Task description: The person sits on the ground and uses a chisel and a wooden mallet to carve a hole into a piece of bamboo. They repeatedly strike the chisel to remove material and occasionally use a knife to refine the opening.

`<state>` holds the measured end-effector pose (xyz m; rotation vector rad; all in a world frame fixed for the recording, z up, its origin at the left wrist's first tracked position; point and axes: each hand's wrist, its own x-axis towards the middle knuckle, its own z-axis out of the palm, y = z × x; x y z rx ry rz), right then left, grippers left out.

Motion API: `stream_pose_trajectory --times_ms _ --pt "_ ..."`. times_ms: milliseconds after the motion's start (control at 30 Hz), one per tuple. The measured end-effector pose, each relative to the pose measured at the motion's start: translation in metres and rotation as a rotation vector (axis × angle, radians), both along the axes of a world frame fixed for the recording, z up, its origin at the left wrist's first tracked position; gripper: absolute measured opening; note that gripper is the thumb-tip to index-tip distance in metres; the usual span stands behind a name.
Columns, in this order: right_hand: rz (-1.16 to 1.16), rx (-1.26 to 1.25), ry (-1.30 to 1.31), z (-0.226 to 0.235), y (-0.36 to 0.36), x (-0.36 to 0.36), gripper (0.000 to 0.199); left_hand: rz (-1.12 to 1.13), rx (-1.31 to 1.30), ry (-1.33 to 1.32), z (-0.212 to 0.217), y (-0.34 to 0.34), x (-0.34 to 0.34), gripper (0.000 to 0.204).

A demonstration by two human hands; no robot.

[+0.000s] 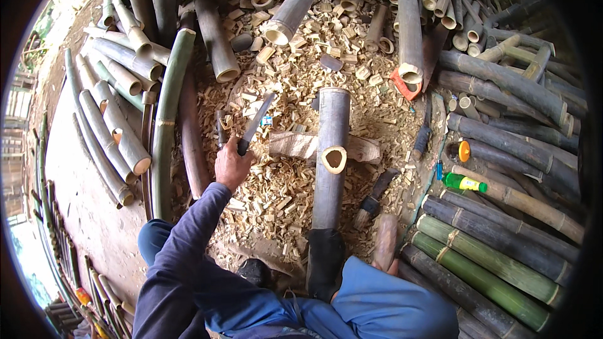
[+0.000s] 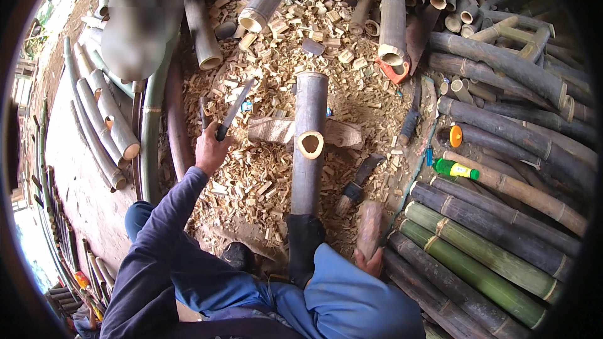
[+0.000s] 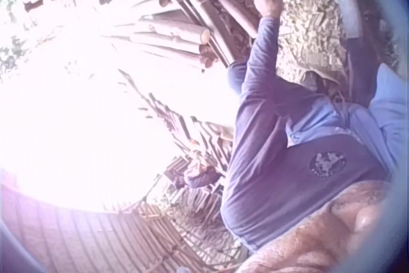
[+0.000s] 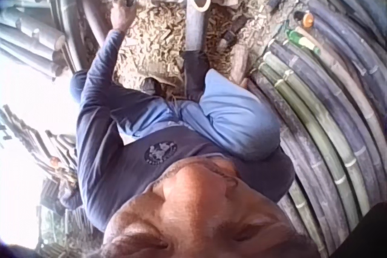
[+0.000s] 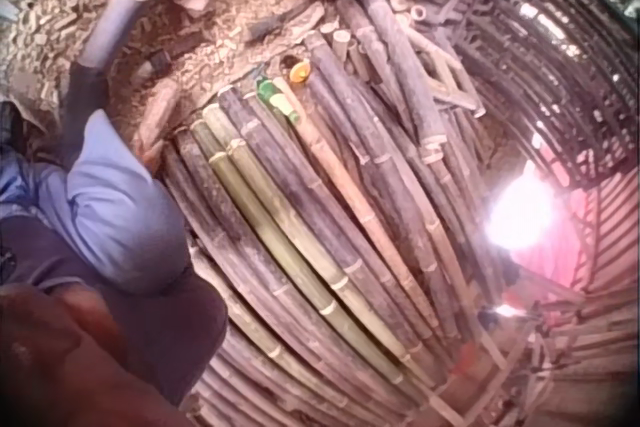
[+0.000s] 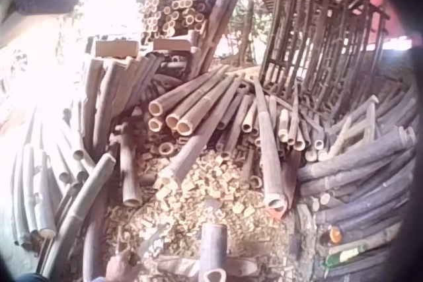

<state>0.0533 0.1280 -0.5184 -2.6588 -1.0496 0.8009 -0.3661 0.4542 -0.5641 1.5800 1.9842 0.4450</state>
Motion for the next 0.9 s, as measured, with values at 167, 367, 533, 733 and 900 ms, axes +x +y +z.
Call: stream_pose_trajectory --times_ms 167,367,533,733,900 --pt "-0.051 -0.076 0.030 -0.010 -0.004 -0.012 0.079 -0.050 -0.099 0.083 -0.008 -0.009 -0.020 0.061" --pt "-0.055 -0.133 0.064 0.002 -0.002 -0.020 0.079 -0.149 0.078 -0.003 0.061 -0.005 -0.014 0.068" --pt "-0.045 -0.131 0.088 0.047 -0.002 -0.030 0.078 -0.316 -0.042 -0.438 0.149 -0.032 -0.033 0.036" --pt "-0.059 -0.109 0.108 0.091 -0.015 -0.046 0.077 -0.579 -0.393 -0.764 0.238 -0.117 -0.050 0.024" --pt "-0.115 -0.094 0.110 0.118 -0.049 -0.067 0.077 -0.535 -0.512 -0.911 0.262 -0.169 -0.084 0.024"
